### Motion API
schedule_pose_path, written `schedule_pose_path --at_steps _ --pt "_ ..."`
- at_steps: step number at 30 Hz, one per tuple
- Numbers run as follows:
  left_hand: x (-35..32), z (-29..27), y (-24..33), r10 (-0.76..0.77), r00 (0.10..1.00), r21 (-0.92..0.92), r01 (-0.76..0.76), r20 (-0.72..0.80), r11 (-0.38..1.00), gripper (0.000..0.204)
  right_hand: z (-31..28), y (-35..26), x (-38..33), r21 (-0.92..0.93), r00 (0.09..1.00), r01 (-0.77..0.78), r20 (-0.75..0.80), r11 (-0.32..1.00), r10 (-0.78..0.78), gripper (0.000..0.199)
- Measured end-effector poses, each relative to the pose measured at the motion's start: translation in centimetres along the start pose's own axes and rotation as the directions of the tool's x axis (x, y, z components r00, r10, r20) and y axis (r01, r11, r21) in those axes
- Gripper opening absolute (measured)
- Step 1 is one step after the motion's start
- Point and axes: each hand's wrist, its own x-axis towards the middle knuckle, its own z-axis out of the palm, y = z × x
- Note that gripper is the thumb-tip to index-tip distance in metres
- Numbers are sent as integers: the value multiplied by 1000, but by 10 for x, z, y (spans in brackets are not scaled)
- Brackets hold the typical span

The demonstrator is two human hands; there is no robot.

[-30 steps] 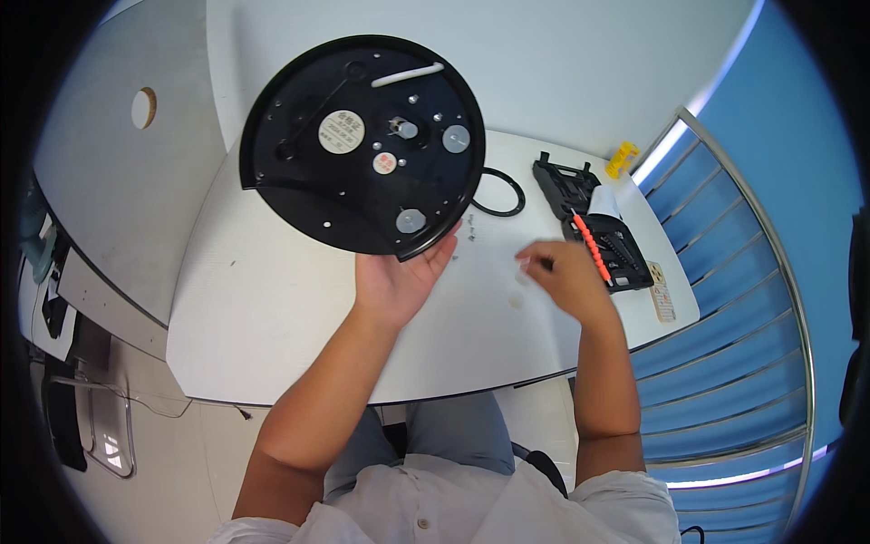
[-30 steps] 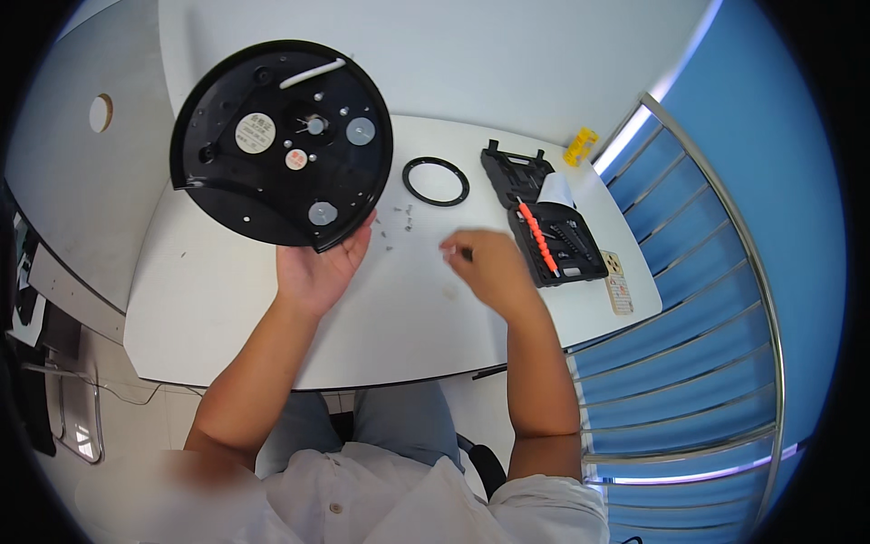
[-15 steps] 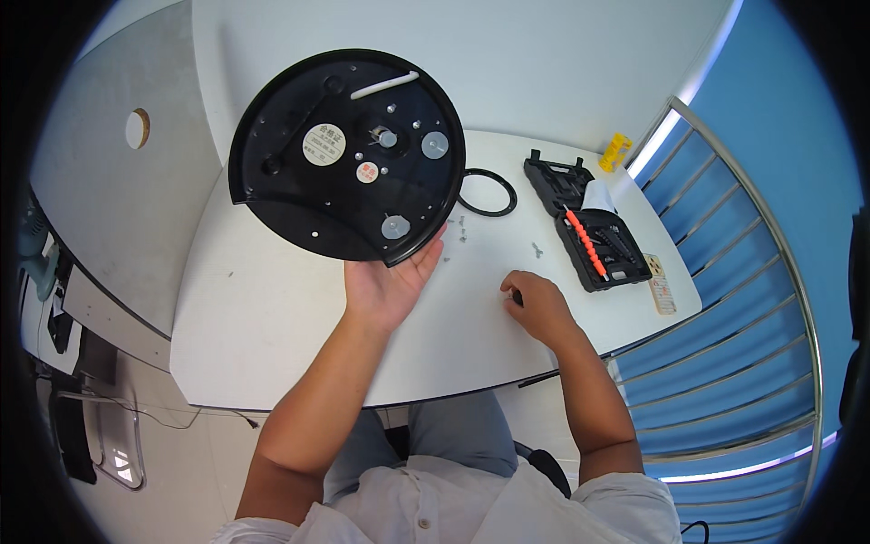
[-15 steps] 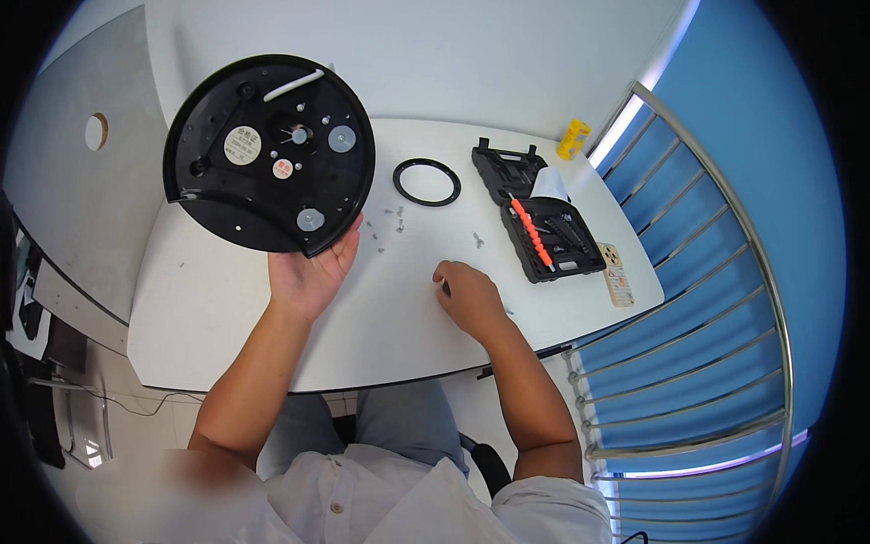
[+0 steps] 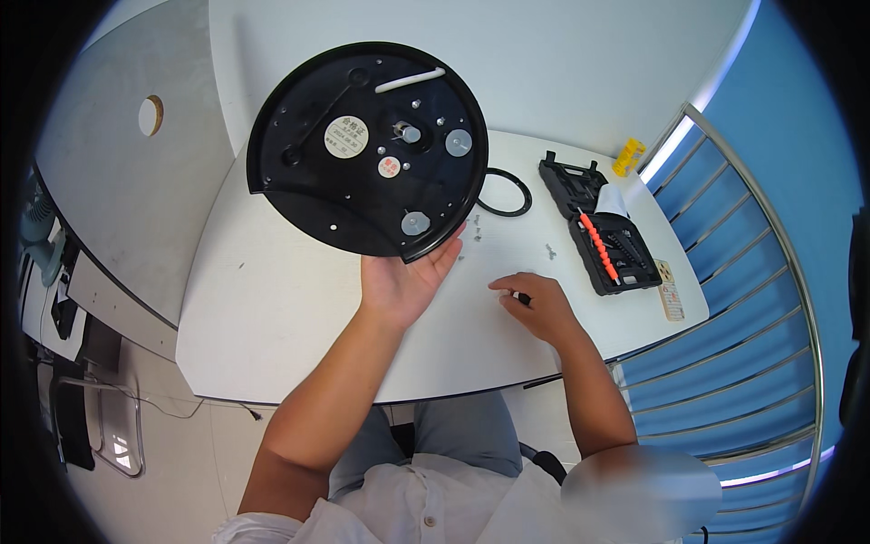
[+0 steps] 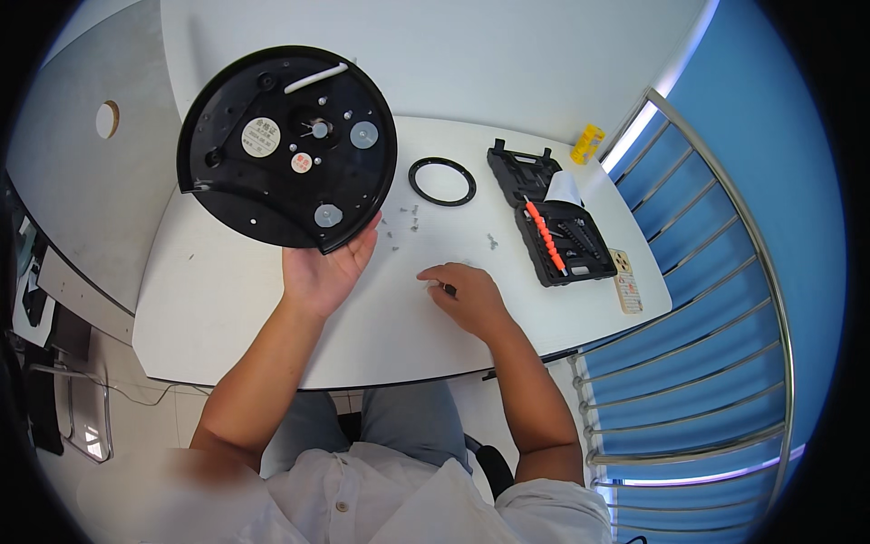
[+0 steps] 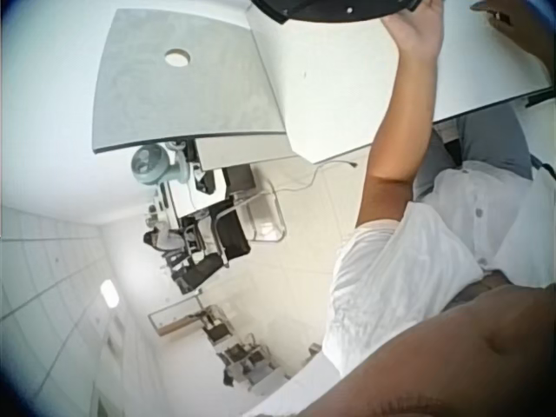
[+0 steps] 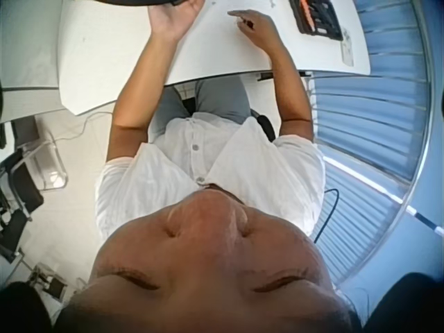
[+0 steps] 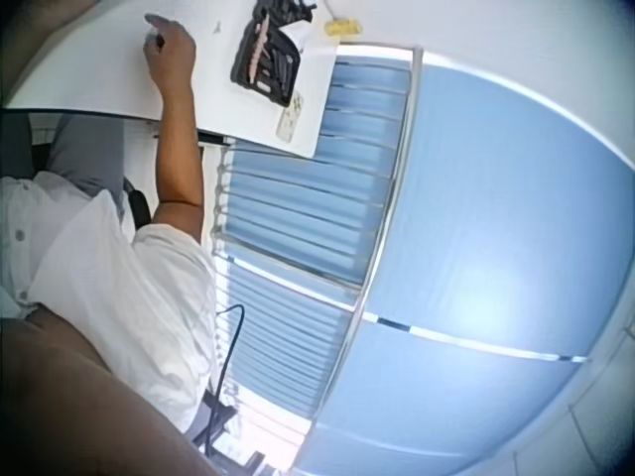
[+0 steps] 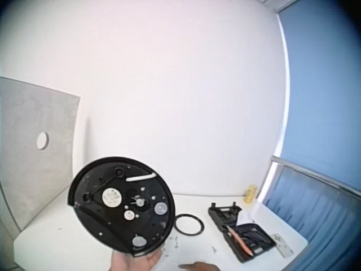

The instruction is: The person assembles a black circular electronic device on a white table. They place small components into the device, use a screwdriver to tighten screws, and attach a black ring around the edge. The person rotates the device to access different sides and continues securing parts.

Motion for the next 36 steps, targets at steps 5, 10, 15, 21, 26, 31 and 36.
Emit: schedule_pose_path --at_steps 5,10,15,21,26,31,36 --pt "-2 0 1 4 1000 10 -4 -16 1000 60 -9 -22 1 126 985 -165 74 978 157 21" --pt "-2 0 2 3 1000 24 -3 -7 1000 60 -7 -30 -3 148 997 -67 36 987 63 17" --pt "-2 2 1 -6 1000 16 6 -11 1000 59 -4 -27 -6 323 999 -24 -31 946 36 13" --pt "-2 4 1 -1 999 59 3 -35 998 60 -21 -44 7 810 982 -155 63 566 179 7" --pt "-2 1 3 -5 1000 45 5 6 999 60 -16 -48 14 914 986 -85 19 396 166 8" --pt "-3 3 2 -1 1000 54 2 -13 999 60 -17 -64 16 901 980 -86 0 425 198 14" --pt "-4 3 2 3 1000 54 -3 -11 999 60 -20 -76 20 874 994 -10 -42 485 97 15"
